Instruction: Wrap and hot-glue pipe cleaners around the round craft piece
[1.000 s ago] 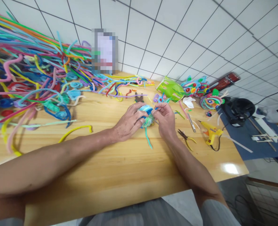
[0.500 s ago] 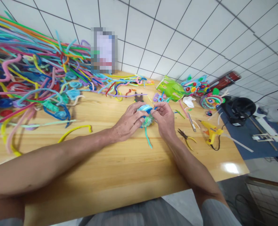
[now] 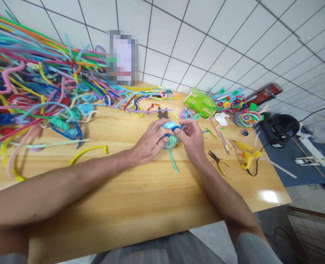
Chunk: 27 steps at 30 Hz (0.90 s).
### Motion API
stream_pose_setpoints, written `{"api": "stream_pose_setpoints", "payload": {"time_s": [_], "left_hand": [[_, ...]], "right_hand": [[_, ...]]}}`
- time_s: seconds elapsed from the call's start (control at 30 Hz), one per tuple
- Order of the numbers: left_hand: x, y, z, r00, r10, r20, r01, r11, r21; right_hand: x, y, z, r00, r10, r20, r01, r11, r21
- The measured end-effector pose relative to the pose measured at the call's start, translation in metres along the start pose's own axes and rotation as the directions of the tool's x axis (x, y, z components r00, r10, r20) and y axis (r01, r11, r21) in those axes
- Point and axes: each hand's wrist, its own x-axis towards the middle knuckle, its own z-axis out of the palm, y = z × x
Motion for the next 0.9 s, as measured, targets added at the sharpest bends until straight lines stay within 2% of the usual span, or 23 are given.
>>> {"api": "stream_pose_setpoints", "payload": {"time_s": [0.4,0.9], "left_hand": [[-0.0038,-0.0008,0.0023,0.998,-0.005,-0.066,0.002,0.999,-0.035],[-0.0038,0.0016,0.0039,0.997,-0.063,-0.054,0.058,0.995,-0.083]], "right_hand": [[-0.0034,0.004,0.0023,0.998,-0.056,-0.006,0.056,0.998,-0.025],[-0.0066,0.0022,0.0063,0.998,-0.054,-0.015,0.054,0.998,-0.019]]}}
